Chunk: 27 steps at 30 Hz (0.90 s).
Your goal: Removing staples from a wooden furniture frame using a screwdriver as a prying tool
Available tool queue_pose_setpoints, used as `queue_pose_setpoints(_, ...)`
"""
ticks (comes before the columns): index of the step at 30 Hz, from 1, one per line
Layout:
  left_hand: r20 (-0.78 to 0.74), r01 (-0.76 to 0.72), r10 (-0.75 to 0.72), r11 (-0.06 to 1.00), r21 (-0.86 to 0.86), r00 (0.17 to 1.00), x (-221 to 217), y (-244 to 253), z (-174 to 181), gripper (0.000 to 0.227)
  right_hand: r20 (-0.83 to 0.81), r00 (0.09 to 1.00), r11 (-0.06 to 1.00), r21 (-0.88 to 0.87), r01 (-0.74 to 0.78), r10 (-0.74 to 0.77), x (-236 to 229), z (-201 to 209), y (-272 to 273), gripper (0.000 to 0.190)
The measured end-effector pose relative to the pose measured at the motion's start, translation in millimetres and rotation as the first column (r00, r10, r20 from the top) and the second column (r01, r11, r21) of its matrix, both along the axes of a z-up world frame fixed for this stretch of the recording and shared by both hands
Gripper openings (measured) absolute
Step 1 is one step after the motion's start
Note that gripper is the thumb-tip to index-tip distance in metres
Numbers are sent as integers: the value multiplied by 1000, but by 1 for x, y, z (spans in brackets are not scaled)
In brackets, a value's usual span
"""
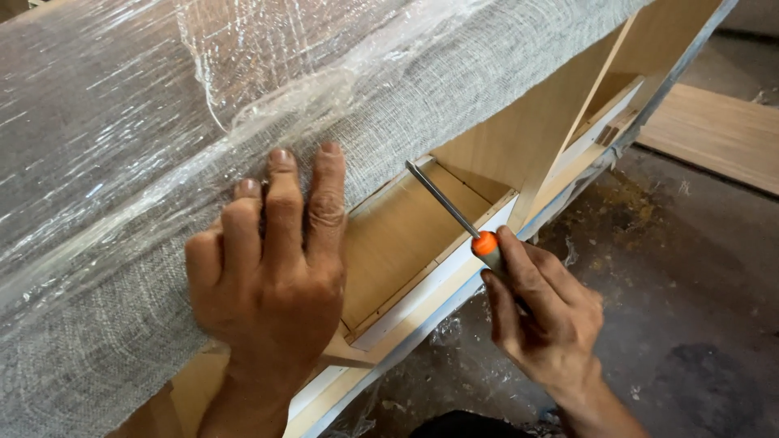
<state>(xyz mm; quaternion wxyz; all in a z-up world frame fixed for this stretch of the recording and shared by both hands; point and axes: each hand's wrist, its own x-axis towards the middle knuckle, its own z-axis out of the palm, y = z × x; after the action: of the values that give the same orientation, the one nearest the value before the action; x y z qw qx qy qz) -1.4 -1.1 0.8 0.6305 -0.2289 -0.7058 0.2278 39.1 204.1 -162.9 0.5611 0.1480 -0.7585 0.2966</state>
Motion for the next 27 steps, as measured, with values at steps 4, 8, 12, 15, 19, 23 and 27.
queue_pose_setpoints(4, 41, 28, -28, 1000, 8, 999, 1, 1, 1, 27, 11, 990, 987, 76, 142, -144, 7, 15, -4, 37)
queue_pose_setpoints(8, 18, -4, 4, 1000, 4, 1000, 1, 2, -1, 25, 208, 823, 724, -617, -310, 529, -14, -2, -16, 45)
queue_pose_setpoints(12, 13, -8, 8, 1000, -2, 1000, 2, 2, 1, 19, -366, 120, -159, -646, -746, 923, -64, -55, -37, 40)
queue_pose_setpoints(15, 13, -14, 14, 1000, 1, 1000, 3, 1, 0, 17, -355, 387, 19, -715, -699, 851, -75, -50, -58, 51)
queue_pose_setpoints(19, -1, 0, 0, 1000, 7, 1000, 1, 1, 0, 18, -299, 654, 242, -759, -604, 695, -82, -58, -73, 50)
queue_pose_setpoints(23, -11, -16, 15, 1000, -8, 1000, -1, 1, -2, 26, -202, 856, 606, -631, -485, 476, -83, -50, -83, 44)
queue_pose_setpoints(27, -6, -6, 6, 1000, -2, 1000, 0, 1, 0, 30, -171, 956, 791, -536, -294, 239, -85, -51, -87, 42)
